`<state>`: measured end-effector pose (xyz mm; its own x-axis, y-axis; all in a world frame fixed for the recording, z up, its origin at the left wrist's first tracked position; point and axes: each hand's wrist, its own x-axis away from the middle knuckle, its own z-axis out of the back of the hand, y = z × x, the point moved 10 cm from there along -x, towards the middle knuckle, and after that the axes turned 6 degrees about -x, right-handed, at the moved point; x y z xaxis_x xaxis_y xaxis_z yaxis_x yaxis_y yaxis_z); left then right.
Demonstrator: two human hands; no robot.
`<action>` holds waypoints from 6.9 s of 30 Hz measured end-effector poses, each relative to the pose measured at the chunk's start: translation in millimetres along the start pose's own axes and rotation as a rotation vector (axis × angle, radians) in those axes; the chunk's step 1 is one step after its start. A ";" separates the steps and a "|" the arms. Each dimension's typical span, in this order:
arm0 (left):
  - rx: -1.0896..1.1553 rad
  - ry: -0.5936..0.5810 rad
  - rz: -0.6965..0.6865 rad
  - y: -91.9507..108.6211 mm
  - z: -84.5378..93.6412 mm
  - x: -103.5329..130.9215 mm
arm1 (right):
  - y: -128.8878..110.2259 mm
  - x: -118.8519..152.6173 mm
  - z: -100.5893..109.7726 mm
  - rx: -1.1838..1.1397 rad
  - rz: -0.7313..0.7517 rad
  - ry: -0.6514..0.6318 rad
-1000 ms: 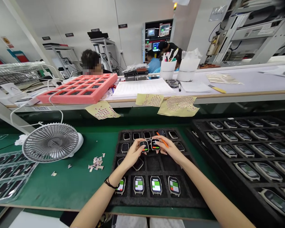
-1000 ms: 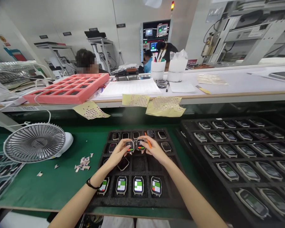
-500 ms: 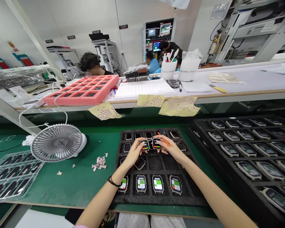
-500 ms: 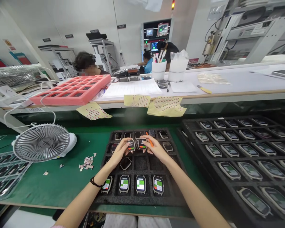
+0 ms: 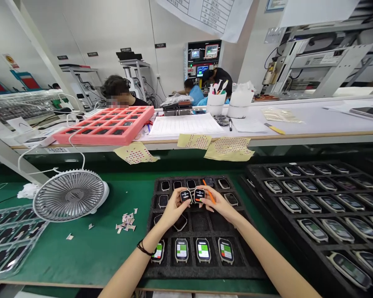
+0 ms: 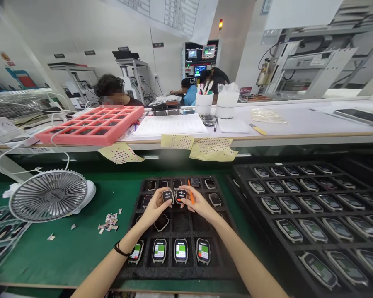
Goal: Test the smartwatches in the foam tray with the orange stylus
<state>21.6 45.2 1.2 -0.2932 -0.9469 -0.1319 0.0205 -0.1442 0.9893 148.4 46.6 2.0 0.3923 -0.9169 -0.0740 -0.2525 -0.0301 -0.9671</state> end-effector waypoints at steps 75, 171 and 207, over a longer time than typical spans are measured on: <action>-0.071 -0.017 0.058 0.6 -0.6 -0.1 | -3.9 1.8 -1.5 0.064 0.018 0.006; -0.210 0.036 -0.006 16.4 7.8 0.9 | 0.8 0.9 24.0 0.045 -0.043 0.263; -0.020 -0.122 0.031 1.3 -10.6 1.5 | -3.2 0.8 12.9 0.032 -0.028 0.134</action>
<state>31.3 40.5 1.7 -0.4065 -0.9090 -0.0920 0.0503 -0.1228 0.9912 160.9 51.1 1.9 0.2766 -0.9609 -0.0159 -0.2141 -0.0454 -0.9758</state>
